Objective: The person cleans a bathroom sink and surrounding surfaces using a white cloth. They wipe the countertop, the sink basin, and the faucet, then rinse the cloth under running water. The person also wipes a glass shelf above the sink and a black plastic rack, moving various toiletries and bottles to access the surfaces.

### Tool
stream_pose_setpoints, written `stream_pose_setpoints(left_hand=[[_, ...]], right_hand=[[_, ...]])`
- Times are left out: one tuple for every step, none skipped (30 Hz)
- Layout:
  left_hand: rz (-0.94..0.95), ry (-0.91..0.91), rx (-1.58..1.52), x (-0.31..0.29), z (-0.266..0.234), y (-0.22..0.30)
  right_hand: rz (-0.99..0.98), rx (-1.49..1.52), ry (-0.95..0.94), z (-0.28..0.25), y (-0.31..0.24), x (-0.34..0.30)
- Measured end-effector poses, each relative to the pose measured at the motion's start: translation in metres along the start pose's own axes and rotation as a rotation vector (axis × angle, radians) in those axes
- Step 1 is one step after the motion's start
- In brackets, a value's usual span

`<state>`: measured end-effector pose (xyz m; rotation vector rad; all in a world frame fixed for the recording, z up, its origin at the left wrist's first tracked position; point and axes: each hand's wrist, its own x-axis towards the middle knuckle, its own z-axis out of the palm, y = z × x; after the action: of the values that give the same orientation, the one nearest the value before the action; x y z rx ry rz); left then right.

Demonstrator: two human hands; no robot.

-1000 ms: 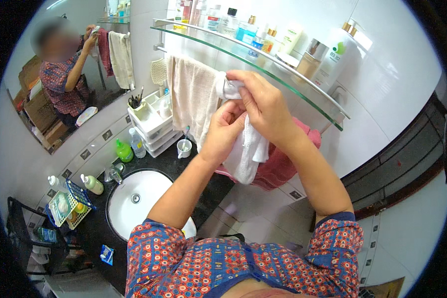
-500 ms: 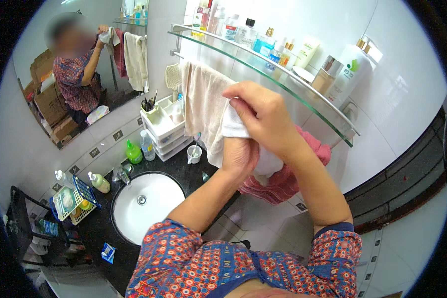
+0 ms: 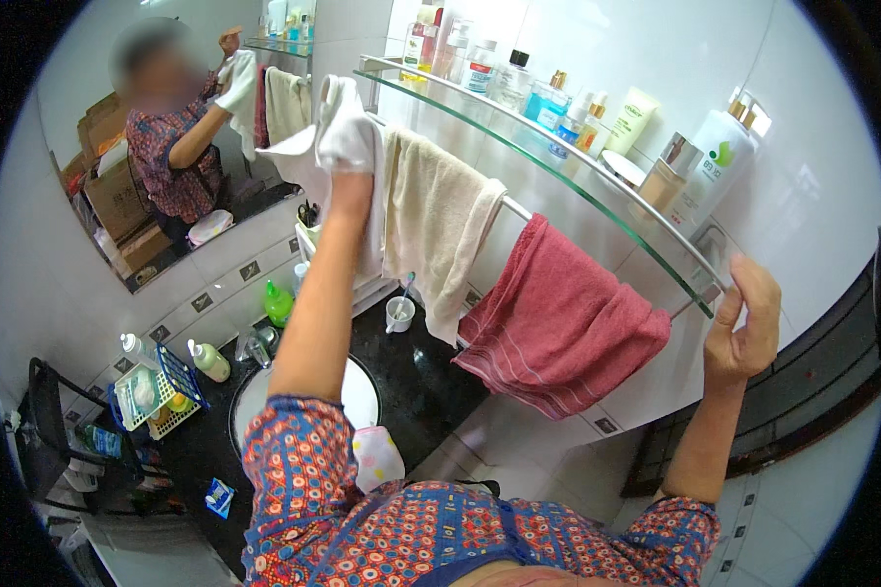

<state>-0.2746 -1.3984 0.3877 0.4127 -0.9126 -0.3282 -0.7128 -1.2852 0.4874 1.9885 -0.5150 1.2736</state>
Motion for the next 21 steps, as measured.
stream_pose_setpoints(left_hand=[[0.038,-0.03,0.071,0.02,-0.005,-0.017],[0.097,-0.064,0.178,0.042,-0.011,-0.031],[0.172,-0.095,0.314,0.063,-0.018,-0.042],[0.226,-0.122,0.442,0.07,-0.017,-0.052],[0.307,-0.144,0.712,0.079,-0.018,-0.058],[0.367,-0.145,0.961,0.086,-0.027,-0.064],[0.427,-0.141,1.206,0.091,-0.037,-0.073],[0.486,-0.131,1.453,0.099,-0.047,-0.08],[0.397,-0.201,1.574,0.095,-0.041,-0.077],[0.233,-0.22,1.499,0.095,-0.029,-0.062],[0.067,-0.242,1.417,0.095,-0.016,-0.046],[-0.086,-0.255,1.345,0.097,-0.01,-0.034],[0.058,-0.622,1.262,0.133,-0.038,-0.031],[0.012,-0.574,1.129,0.142,-0.042,-0.032],[-0.146,-0.581,1.224,0.146,-0.04,-0.032],[-0.304,-0.586,1.316,0.148,-0.031,-0.021],[-0.528,-0.625,1.507,0.156,-0.018,-0.011],[-0.519,-0.668,1.55,0.157,-0.011,-0.005],[-0.51,-0.712,1.592,0.155,-0.006,-0.002],[-0.5,-0.758,1.631,0.152,-0.004,-0.003],[-0.372,-0.826,1.578,0.174,-0.026,-0.013]], right_hand=[[0.016,-0.045,0.005,-0.004,0.009,-0.007],[0.002,-0.055,0.005,-0.004,0.017,-0.012],[-0.011,-0.059,0.012,0.001,0.024,-0.017],[-0.021,-0.073,0.005,0.005,0.029,-0.022],[-0.028,-0.065,-0.025,0.009,0.031,-0.023],[0.015,-0.019,-0.026,0.014,0.033,-0.026],[0.054,0.024,-0.028,0.016,0.035,-0.029],[0.092,0.069,-0.027,0.018,0.037,-0.03],[0.118,0.085,-0.033,0.017,0.037,-0.032],[0.113,0.083,-0.028,0.017,0.038,-0.034],[0.11,0.077,-0.029,0.017,0.04,-0.037],[0.107,0.085,-0.016,0.018,0.041,-0.039],[0.128,0.116,0.014,0.022,0.039,-0.038],[0.146,0.127,0.022,0.024,0.037,-0.038],[0.163,0.132,0.028,0.024,0.037,-0.039],[0.177,0.129,0.035,0.025,0.038,-0.042],[0.192,0.126,0.042,0.025,0.039,-0.046],[0.206,0.126,0.054,0.026,0.039,-0.049],[0.214,0.125,0.06,0.026,0.039,-0.051],[0.223,0.123,0.065,0.026,0.04,-0.052],[0.232,0.142,0.09,0.029,0.038,-0.051]])
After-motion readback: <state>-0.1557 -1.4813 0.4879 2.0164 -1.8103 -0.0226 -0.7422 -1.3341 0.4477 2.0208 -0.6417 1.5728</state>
